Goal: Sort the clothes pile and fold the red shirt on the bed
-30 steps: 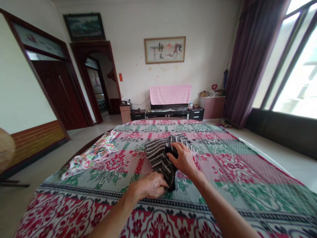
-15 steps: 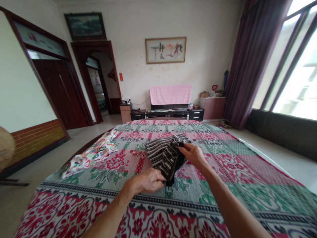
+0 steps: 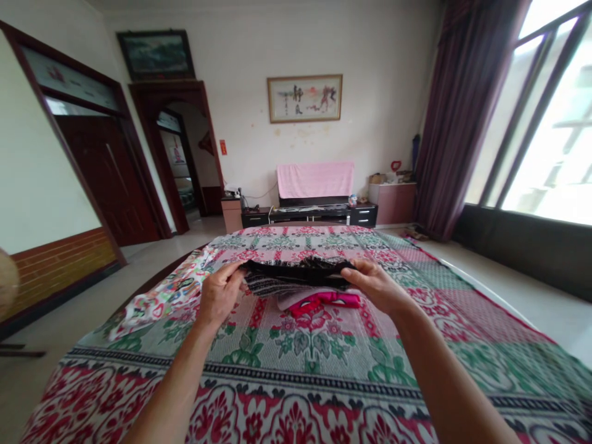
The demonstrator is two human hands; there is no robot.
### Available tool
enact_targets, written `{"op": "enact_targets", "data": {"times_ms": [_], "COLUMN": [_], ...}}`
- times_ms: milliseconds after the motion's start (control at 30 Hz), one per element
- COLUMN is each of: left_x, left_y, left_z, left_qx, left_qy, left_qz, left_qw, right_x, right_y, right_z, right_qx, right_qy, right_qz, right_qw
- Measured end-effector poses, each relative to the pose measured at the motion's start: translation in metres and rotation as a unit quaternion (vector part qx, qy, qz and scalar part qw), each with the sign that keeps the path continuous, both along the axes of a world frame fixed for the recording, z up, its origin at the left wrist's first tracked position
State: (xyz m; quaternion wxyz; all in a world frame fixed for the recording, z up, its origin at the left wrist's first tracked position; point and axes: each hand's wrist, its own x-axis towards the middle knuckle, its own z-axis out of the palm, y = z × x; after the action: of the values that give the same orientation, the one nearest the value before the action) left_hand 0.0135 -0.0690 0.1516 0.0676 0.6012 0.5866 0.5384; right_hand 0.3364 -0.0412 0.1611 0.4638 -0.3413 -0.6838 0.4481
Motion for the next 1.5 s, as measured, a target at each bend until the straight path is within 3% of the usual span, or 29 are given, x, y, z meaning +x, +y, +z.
{"op": "enact_targets", "data": {"times_ms": [100, 267, 600, 700, 833, 900, 967, 1033, 1133, 1233, 1367, 1433, 1500], "left_x": [-0.002, 0.003, -0.003, -0.001, -0.001, -0.001, -0.002, -0.001, 0.001, 0.002, -0.004, -0.009, -0.011], "left_y": [0.003, 0.005, -0.002, -0.007, -0.012, -0.016, -0.018, -0.018, -0.015, -0.01, -0.005, -0.004, -0.004], "left_z": [-0.001, -0.005, 0.005, 0.012, 0.023, 0.028, 0.031, 0.031, 0.026, 0.02, 0.018, 0.018, 0.016], "left_qx": [-0.007, -0.046, 0.04, 0.101, 0.188, 0.227, 0.246, 0.223, 0.117, 0.045, 0.073, 0.059, 0.01], "left_qy": [-0.063, -0.073, -0.069, -0.103, -0.17, -0.187, -0.182, -0.162, -0.129, -0.139, -0.213, -0.197, -0.123], "left_qz": [0.026, -0.003, 0.038, 0.033, 0.047, 0.066, 0.077, 0.072, 0.06, 0.044, 0.032, 0.038, 0.049], "left_qw": [0.998, 0.996, 0.996, 0.989, 0.966, 0.954, 0.949, 0.959, 0.983, 0.988, 0.974, 0.978, 0.991], "right_x": [-0.008, -0.009, -0.002, -0.002, -0.001, -0.003, -0.007, -0.012, -0.017, -0.019, -0.023, -0.026, -0.029], "right_y": [0.001, 0.01, -0.008, -0.017, -0.028, -0.031, -0.03, -0.026, -0.022, -0.025, -0.032, -0.03, -0.024], "right_z": [-0.005, -0.011, 0.011, 0.019, 0.026, 0.027, 0.027, 0.026, 0.026, 0.028, 0.026, 0.021, 0.014], "right_qx": [-0.007, 0.119, 0.142, 0.088, 0.029, 0.023, 0.049, 0.12, 0.259, 0.282, 0.202, 0.181, 0.196], "right_qy": [-0.027, -0.158, -0.219, -0.203, -0.114, -0.081, -0.074, -0.085, -0.106, -0.089, 0.026, 0.041, -0.02], "right_qz": [0.035, -0.125, -0.059, 0.015, 0.197, 0.226, 0.174, 0.054, -0.111, -0.089, 0.009, -0.016, -0.097], "right_qw": [0.999, 0.972, 0.964, 0.975, 0.973, 0.97, 0.981, 0.988, 0.954, 0.951, 0.979, 0.982, 0.976]}}
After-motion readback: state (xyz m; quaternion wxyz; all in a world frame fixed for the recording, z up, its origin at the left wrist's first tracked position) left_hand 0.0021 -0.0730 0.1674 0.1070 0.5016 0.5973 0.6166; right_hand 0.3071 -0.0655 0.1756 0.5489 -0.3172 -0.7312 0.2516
